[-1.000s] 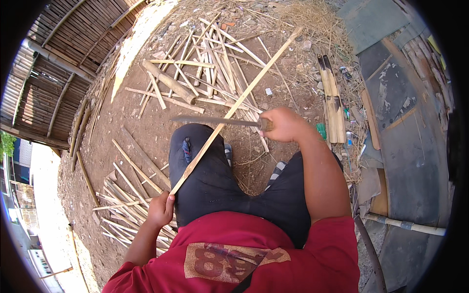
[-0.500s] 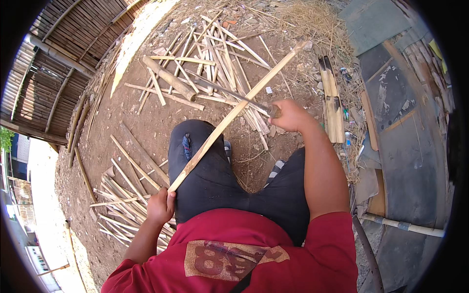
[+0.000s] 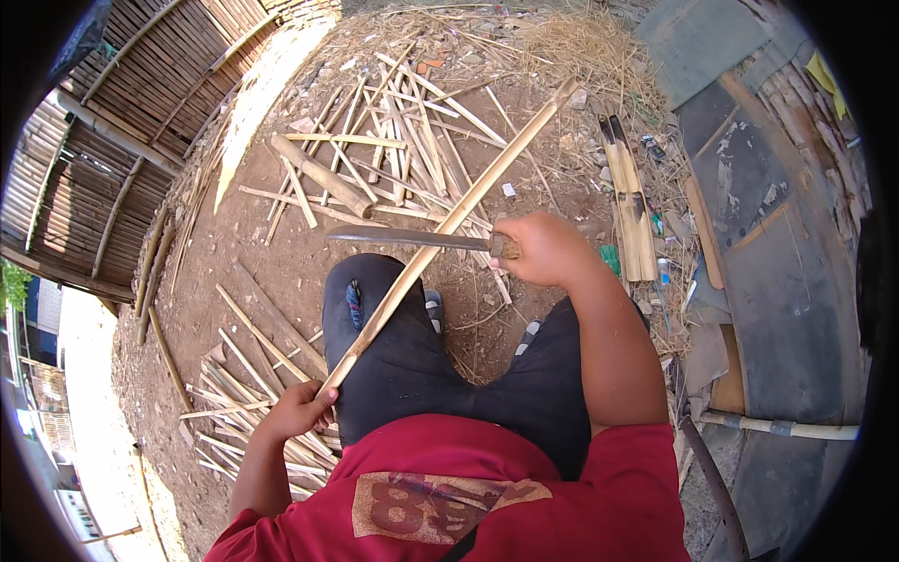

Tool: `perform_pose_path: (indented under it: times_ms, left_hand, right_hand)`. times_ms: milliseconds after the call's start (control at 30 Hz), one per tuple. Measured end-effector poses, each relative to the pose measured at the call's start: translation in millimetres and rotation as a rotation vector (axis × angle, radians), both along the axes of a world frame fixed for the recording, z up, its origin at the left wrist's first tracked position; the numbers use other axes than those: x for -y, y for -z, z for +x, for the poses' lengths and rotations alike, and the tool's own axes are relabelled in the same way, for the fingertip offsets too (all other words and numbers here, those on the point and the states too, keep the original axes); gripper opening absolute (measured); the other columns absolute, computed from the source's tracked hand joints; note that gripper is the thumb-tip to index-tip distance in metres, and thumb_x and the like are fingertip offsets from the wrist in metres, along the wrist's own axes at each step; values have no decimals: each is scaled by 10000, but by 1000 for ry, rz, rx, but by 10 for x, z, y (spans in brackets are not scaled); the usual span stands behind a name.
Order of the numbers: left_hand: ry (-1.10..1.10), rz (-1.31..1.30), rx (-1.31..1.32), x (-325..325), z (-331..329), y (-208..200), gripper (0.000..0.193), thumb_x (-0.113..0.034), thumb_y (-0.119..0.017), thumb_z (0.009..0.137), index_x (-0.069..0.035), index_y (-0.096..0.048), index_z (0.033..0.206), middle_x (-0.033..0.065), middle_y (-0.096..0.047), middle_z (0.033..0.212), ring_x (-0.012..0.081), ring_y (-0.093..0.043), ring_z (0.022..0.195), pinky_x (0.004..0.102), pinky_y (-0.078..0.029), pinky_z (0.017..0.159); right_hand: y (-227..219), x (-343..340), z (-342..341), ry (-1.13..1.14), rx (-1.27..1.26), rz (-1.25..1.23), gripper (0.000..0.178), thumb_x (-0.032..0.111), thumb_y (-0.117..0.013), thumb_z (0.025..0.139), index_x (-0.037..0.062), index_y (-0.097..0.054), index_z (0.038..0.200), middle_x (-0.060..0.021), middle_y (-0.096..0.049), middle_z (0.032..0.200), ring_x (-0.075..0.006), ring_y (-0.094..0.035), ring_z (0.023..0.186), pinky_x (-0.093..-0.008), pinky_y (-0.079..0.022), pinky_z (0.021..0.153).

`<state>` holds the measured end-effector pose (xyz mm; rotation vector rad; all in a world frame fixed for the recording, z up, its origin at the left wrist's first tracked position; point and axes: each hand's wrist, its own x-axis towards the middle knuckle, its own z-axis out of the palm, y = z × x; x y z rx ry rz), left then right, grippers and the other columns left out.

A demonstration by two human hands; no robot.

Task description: The person shaves a thin strip of bamboo using a knife, holding the bamboo in one hand while sliding the knife along its surface repeatedly to refine its thickness.

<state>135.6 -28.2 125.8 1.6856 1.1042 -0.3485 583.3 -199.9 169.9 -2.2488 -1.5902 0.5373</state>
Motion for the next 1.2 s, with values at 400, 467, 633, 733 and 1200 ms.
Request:
perform_pose_path:
  times_ms: [400, 467, 633, 733, 1200]
  left_hand:
    - [94, 648, 31, 398, 65, 91, 409, -350, -596, 1030, 15, -603, 845, 216, -590, 636, 401, -601, 583, 473, -451, 565]
    - [100, 719, 27, 409, 121, 123, 401, -337, -602, 1022, 9, -589, 819, 226, -594, 634, 441, -587, 600, 482, -450, 568]
    - [114, 862, 2, 476, 126, 136, 378, -325, -608, 1013, -7, -580, 812, 232, -605, 646, 460, -611, 629, 526, -457, 579]
    - [135, 936, -16, 520, 103, 165, 364, -331, -604, 1015, -19, -587, 829, 229, -612, 650, 464, -617, 636, 536, -461, 579]
    - [117, 878, 22, 439, 67, 246, 365, -338, -601, 1007, -13, -605, 843, 246, -625, 678, 478, -620, 664, 544, -468, 605]
  right_hand:
    - [169, -16, 288, -11, -172, -63, 618, 350, -833, 790, 5, -662, 1273, -252, -715, 1076, -401, -691, 1041, -451, -533, 903]
    - [406, 43, 578, 228, -173, 43, 703, 356, -829, 802, -20, -605, 1351, -260, -696, 1180, -377, -675, 1129, -424, -515, 975]
    - [477, -39, 485, 221, -165, 96, 748, 372, -835, 794, -37, -583, 1368, -274, -684, 1211, -380, -665, 1155, -418, -498, 1011]
    - [227, -126, 47, -52, -123, -83, 747, 378, -835, 792, -40, -588, 1359, -279, -677, 1219, -389, -660, 1158, -419, -502, 1003]
    - [192, -4, 114, 69, -57, 63, 547, 378, -824, 795, 36, -691, 1200, -221, -722, 1077, -371, -704, 1008, -454, -536, 880]
